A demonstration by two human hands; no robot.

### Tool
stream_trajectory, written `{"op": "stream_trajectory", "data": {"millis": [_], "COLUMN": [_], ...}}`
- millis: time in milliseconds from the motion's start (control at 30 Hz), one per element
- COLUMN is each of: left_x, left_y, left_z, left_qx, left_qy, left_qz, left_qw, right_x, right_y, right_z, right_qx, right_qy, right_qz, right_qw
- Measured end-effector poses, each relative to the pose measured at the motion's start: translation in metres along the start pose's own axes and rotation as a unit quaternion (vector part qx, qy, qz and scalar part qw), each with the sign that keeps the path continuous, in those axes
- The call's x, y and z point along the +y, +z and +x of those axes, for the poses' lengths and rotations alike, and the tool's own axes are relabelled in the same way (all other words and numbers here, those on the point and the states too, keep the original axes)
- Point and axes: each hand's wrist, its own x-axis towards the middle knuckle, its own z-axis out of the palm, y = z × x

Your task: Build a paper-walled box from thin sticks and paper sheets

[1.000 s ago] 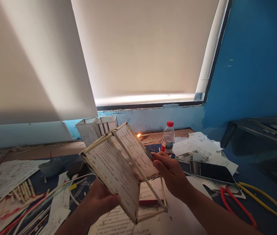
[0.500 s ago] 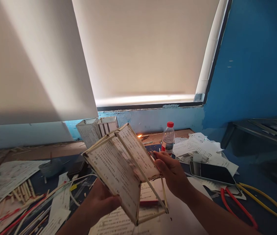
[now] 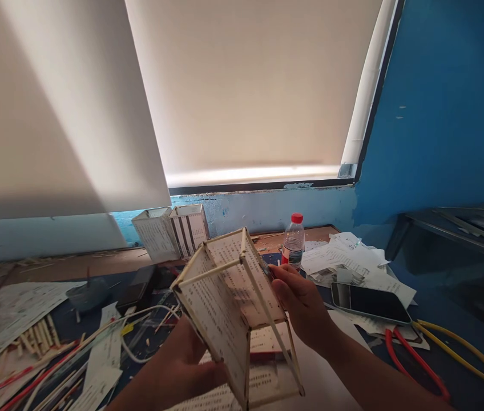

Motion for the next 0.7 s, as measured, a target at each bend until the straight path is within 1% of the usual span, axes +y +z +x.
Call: {"op": "stream_trajectory", "data": {"millis": [100,233,367,500,700], "left_x": [0.0003,-0.0019,0.0007,0.0056,0.0070], "left_y": [0.0011,0.0008,0.0038,0.0080,0.0081], "left_z": [0.0004,-0.0007,0.0005,0.0032,0.0039], "left_qx": [-0.008,-0.011,-0.015,-0.046,-0.051], "left_qy": [-0.004,-0.020,-0.015,-0.014,-0.011], "left_qz": [0.010,-0.007,-0.004,0.021,0.042], "left_qw": [1.000,1.000,1.000,0.999,0.998], "right_x": [-0.0018,-0.0002,0.0032,0.0009,-0.0033], "right_y": [0.0003,0.0007,0.0003,-0.0007,-0.0011], "right_z": [-0.0009,-0.0019,-0.0021,-0.0016,-0.0015], "right_qx": [0.001,0.013,0.022,0.017,0.021], "right_qy": [0.001,0.002,0.019,-0.006,-0.016], "right_qz": [0.009,0.012,0.027,-0.005,-0.014], "right_qw": [1.000,1.000,0.999,1.000,1.000]}}
